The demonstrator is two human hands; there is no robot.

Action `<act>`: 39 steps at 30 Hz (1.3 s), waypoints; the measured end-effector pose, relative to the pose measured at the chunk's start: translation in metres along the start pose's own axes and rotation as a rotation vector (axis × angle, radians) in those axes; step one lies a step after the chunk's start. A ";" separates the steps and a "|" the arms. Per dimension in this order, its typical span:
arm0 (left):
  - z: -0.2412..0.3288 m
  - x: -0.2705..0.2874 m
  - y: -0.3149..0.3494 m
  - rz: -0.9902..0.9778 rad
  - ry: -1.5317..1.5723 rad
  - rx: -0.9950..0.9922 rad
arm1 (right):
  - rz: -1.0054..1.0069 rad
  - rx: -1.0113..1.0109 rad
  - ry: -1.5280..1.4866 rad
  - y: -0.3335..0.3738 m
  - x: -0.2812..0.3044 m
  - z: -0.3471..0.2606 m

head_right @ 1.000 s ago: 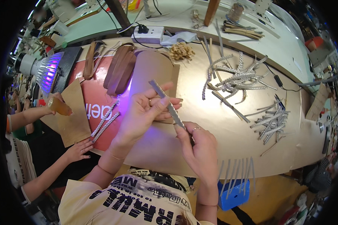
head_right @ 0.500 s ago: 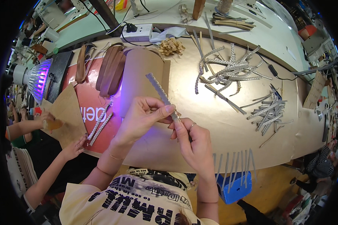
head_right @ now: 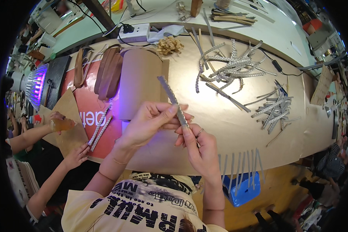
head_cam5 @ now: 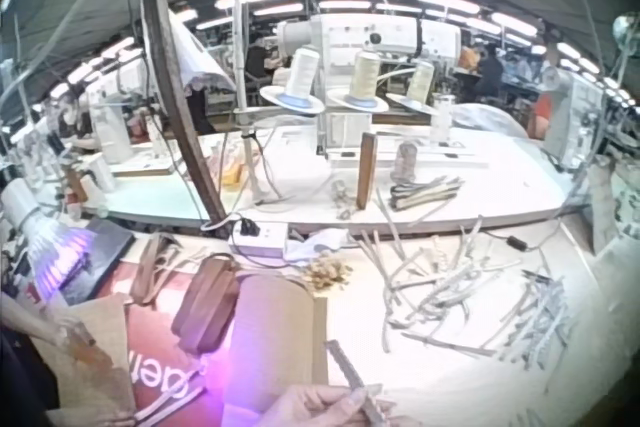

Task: The person repeatedly picks up silver braided cords and flat strips, aligns them on the table, and folds the strips over the cords. The person handles multiple items one at a time, placing finished units aside on the table.

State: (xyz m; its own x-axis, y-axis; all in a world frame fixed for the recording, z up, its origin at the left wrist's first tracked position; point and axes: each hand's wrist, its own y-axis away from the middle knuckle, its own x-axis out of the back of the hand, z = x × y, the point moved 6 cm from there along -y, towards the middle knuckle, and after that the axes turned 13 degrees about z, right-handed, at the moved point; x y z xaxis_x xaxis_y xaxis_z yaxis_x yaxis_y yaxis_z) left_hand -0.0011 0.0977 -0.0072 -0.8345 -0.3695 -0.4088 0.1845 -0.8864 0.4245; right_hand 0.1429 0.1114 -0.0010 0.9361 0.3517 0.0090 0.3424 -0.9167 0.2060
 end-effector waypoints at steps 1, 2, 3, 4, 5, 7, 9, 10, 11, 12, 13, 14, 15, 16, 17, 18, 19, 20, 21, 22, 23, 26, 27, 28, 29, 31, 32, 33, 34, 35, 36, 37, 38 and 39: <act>0.003 0.002 -0.001 0.042 -0.038 -0.024 | -0.007 -0.002 -0.013 0.001 0.001 -0.001; 0.007 0.003 -0.002 0.084 -0.070 -0.050 | -0.008 -0.011 -0.017 0.001 0.002 -0.001; 0.012 0.003 -0.004 0.097 -0.093 -0.067 | -0.011 -0.019 -0.023 0.002 0.002 -0.001; 0.017 0.005 -0.006 0.110 -0.111 -0.087 | -0.013 -0.010 0.001 0.001 0.003 -0.001; 0.022 0.005 -0.007 0.125 -0.128 -0.107 | -0.018 -0.003 0.025 0.001 0.004 -0.002; 0.026 0.004 -0.009 0.102 -0.215 -0.098 | -0.046 0.003 0.110 0.000 0.003 -0.001; 0.026 0.002 -0.009 0.088 -0.254 -0.107 | -0.092 0.004 0.229 -0.002 0.003 0.001; 0.025 0.000 -0.009 0.084 -0.250 -0.121 | -0.068 0.003 0.204 -0.004 0.005 0.000; 0.024 -0.003 -0.009 0.076 -0.237 -0.137 | -0.044 0.012 0.176 -0.006 0.007 -0.001; 0.022 -0.005 -0.009 0.077 -0.251 -0.158 | -0.020 0.021 0.149 -0.008 0.008 -0.002; 0.019 -0.007 -0.009 0.076 -0.257 -0.181 | -0.003 0.011 0.158 -0.008 0.009 -0.002; 0.018 -0.008 -0.008 0.075 -0.263 -0.204 | 0.014 0.000 0.166 -0.009 0.010 -0.002; 0.015 -0.009 -0.007 0.081 -0.242 -0.199 | 0.029 -0.010 0.174 -0.009 0.011 -0.002; 0.013 -0.009 -0.007 0.087 -0.220 -0.194 | 0.042 -0.010 0.159 -0.008 0.011 -0.002; 0.011 -0.009 -0.006 0.096 -0.202 -0.185 | 0.056 -0.009 0.145 -0.008 0.010 -0.002; 0.009 -0.008 -0.006 0.096 -0.161 -0.154 | 0.068 0.003 0.127 -0.008 0.010 -0.003; 0.006 -0.007 -0.006 0.099 -0.124 -0.120 | 0.073 -0.002 0.098 -0.007 0.009 -0.002; 0.003 -0.006 -0.006 0.102 -0.086 -0.084 | 0.078 0.003 0.064 -0.007 0.008 -0.002; 0.001 -0.006 -0.006 0.100 -0.050 -0.054 | 0.084 0.009 0.029 -0.006 0.007 -0.001; -0.003 -0.006 -0.006 0.097 -0.014 -0.023 | 0.081 -0.001 0.017 -0.006 0.007 0.000; -0.006 -0.007 -0.007 0.087 0.027 -0.004 | 0.079 -0.010 0.006 -0.006 0.009 0.001; -0.018 -0.008 -0.010 0.114 0.112 0.097 | 0.063 -0.058 0.020 -0.007 0.014 0.005; -0.021 -0.009 -0.011 0.104 0.139 0.132 | 0.057 -0.086 0.032 -0.007 0.016 0.008; -0.023 -0.009 -0.012 0.095 0.165 0.167 | 0.044 -0.094 -0.004 -0.008 0.017 0.008; -0.025 -0.010 -0.013 0.095 0.185 0.209 | 0.032 -0.109 -0.040 -0.009 0.019 0.009; -0.023 -0.013 -0.015 0.089 0.184 0.185 | 0.013 -0.152 -0.104 -0.008 0.021 0.011; -0.022 -0.015 -0.016 0.100 0.174 0.188 | 0.007 -0.178 -0.130 -0.007 0.022 0.012; -0.020 -0.017 -0.016 0.104 0.139 0.159 | -0.004 -0.197 -0.171 -0.006 0.024 0.013; -0.019 -0.018 -0.015 0.118 0.097 0.141 | 0.004 -0.225 -0.163 -0.005 0.027 0.015; -0.018 -0.020 -0.015 0.121 0.066 0.113 | 0.006 -0.245 -0.167 -0.004 0.030 0.016; -0.019 -0.022 -0.015 0.140 0.059 0.116 | 0.011 -0.267 -0.173 -0.002 0.033 0.017; -0.019 -0.023 -0.015 0.149 0.064 0.110 | 0.009 -0.279 -0.172 0.000 0.035 0.018; -0.019 -0.023 -0.015 0.156 0.069 0.104 | 0.008 -0.290 -0.171 0.001 0.038 0.019; -0.020 -0.024 -0.016 0.151 0.066 0.098 | 0.019 -0.321 -0.149 0.002 0.041 0.021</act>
State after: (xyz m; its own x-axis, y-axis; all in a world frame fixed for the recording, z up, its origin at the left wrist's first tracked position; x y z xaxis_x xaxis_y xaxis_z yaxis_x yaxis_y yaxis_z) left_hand 0.0265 0.1156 -0.0200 -0.7644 -0.5168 -0.3855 0.2510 -0.7893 0.5604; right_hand 0.1842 0.1198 -0.0211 0.9516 0.2822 -0.1220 0.3043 -0.8079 0.5046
